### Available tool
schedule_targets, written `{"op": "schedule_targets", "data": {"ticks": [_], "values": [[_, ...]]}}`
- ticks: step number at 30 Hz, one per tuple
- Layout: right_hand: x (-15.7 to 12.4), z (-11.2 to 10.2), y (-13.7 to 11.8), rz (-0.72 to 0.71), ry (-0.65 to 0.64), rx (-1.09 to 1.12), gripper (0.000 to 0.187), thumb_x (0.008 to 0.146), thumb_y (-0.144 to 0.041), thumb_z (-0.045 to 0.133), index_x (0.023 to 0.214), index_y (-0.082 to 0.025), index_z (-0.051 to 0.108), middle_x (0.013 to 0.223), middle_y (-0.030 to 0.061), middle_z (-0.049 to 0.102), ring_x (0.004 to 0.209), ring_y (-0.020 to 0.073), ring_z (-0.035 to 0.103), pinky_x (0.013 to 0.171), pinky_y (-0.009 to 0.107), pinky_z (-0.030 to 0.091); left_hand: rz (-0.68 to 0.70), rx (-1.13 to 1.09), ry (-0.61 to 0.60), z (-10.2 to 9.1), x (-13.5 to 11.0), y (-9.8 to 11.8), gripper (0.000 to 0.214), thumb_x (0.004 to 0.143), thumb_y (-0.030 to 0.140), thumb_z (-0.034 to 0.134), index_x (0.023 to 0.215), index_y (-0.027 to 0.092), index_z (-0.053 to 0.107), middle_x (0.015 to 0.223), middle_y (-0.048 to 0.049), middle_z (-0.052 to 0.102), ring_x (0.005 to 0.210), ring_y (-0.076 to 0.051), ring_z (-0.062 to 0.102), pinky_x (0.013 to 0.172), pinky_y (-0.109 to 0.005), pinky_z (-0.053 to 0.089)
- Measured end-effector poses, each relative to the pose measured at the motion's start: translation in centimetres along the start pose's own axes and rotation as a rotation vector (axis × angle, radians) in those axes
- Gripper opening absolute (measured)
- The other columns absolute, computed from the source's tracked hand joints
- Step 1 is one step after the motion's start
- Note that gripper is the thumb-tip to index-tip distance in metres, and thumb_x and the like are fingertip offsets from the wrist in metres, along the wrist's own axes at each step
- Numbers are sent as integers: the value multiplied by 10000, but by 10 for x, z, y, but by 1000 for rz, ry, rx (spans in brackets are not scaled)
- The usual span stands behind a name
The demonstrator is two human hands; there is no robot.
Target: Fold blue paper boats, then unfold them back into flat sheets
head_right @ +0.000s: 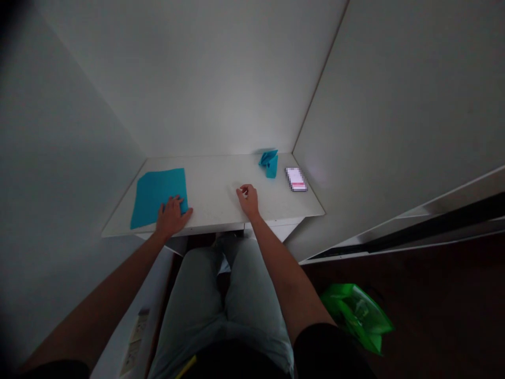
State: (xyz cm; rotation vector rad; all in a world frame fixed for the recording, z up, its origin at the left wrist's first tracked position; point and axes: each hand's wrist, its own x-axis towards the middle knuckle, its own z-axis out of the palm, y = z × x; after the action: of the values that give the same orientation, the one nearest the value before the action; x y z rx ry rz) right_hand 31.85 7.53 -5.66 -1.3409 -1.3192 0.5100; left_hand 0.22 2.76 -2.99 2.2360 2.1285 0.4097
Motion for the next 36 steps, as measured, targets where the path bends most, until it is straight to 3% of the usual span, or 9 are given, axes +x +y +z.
{"op": "schedule_targets", "data": {"ticks": [3,6,11,13,16,20,25,30,36], "values": [[5,-6,4,-18,-31,-59,194,937,-418,630,1014,-239,637,988,51,630,817,209,570,804,370,499,-18,28,80,-1,-3,2,598,1001,492,465,1478,156,595,1676,-176,496,1635,-367,288,1332,-581,165],[19,-26,12,-47,-15,-204,210,936,-392,641,1069,-233,674,1265,108,589,832,194,599,902,410,518,-66,32,118,-3,-3,5,570,995,487,466,1441,171,628,1639,-180,532,1540,-391,414,1287,-604,232],[51,-77,34,-17,123,-467,335,894,-340,698,1205,-213,707,1560,191,433,1221,344,617,1033,527,510,-113,0,130,-4,-2,9,571,981,471,483,1440,158,614,1578,-207,583,1427,-392,522,1260,-616,251],[59,-92,40,36,81,-564,375,893,-319,706,1253,-214,712,1607,195,417,1254,368,624,1035,543,530,-133,2,128,-5,-2,10,604,978,490,496,1470,154,590,1586,-221,572,1430,-400,520,1257,-629,246],[63,-103,41,123,-110,-747,404,965,-308,636,1358,-238,694,1665,163,410,1307,352,633,1083,527,533,-166,26,121,-5,-2,11,670,981,509,497,1534,134,538,1625,-242,521,1467,-409,490,1257,-645,242],[61,-104,34,160,-227,-867,440,1042,-303,529,1455,-210,650,1628,166,499,1413,350,565,1163,519,485,-186,68,117,-2,-2,11,697,987,522,500,1555,118,524,1693,-252,429,1561,-410,387,1264,-641,249],[55,-98,28,78,-214,-879,423,1069,-344,490,1428,-230,681,1767,150,304,1436,363,539,1131,532,495,-164,57,120,-2,-1,10,688,979,517,510,1537,115,537,1690,-253,436,1582,-412,362,1260,-640,258],[55,-80,20,10,-251,-950,474,1061,-340,514,1505,-216,622,1792,163,265,1426,381,512,1138,556,462,-170,54,110,-2,0,8,695,974,525,517,1537,118,534,1682,-242,453,1567,-397,389,1261,-628,266],[59,-62,12,-27,-307,-988,506,1053,-286,489,1513,-86,564,1627,248,510,1424,397,480,1167,562,405,-187,57,95,-1,0,8,727,976,540,511,1556,101,512,1672,-260,462,1584,-417,361,1246,-655,279]]}}
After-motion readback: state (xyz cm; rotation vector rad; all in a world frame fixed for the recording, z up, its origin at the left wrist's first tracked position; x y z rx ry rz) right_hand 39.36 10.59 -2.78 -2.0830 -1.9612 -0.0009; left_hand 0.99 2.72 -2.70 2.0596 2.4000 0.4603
